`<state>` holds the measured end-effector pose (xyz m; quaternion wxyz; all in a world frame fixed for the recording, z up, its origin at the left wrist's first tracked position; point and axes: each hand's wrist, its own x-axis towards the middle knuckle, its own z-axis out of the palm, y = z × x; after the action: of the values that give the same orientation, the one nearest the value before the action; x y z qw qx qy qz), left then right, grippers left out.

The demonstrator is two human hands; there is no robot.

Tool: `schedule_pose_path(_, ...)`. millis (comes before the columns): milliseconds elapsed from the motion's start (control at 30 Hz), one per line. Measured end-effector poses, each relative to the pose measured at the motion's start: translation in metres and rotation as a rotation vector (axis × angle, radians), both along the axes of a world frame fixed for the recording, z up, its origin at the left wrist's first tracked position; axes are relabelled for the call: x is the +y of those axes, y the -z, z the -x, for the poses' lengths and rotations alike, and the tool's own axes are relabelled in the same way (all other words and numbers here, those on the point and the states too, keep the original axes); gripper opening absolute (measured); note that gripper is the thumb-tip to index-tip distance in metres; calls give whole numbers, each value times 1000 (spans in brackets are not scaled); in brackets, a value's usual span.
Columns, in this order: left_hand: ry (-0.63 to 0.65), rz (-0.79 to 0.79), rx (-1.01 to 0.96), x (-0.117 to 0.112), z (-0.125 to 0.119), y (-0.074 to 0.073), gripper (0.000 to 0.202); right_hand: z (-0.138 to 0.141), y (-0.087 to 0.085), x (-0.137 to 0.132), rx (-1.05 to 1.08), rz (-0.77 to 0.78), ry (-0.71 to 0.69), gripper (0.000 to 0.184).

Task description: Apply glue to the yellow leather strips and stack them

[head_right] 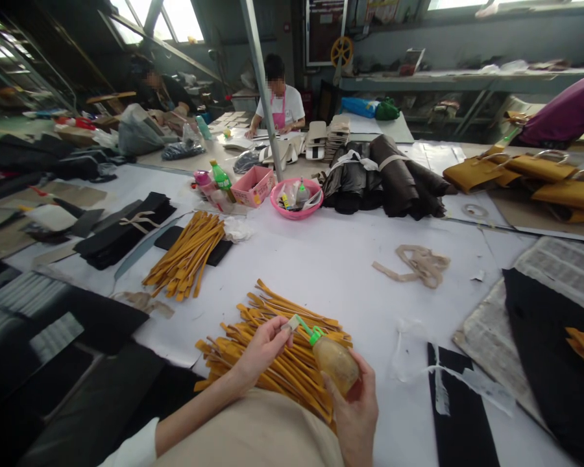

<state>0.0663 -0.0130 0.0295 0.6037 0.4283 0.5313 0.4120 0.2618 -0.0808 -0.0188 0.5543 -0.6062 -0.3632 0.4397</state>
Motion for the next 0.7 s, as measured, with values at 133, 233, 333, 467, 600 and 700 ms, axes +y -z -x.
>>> schedule_pose_path(133, 50, -66, 31, 2, 4, 0, 23, -10, 2, 2, -54, -37, -94, 59)
schedule_pose_path(233, 67, -74, 46, 2, 6, 2, 18, -16, 3, 0, -84, -43, -144, 58)
schedule_pose_path(333, 49, -25, 18, 2, 6, 2, 18, -13, 5, -1, -42, -12, -129, 60)
schedule_pose_path(467, 25, 67, -69, 3, 6, -3, 22, -3, 7, -2, 35, 44, 59, 61)
schedule_pose_path(600, 31, 128, -120, 5, 5, -6, 27, 4, 6, -4, 43, 49, 77, 60)
schedule_pose_path(700, 50, 134, -132, 5, 3, -5, 29, 6, 7, -2, 71, 37, 45, 59)
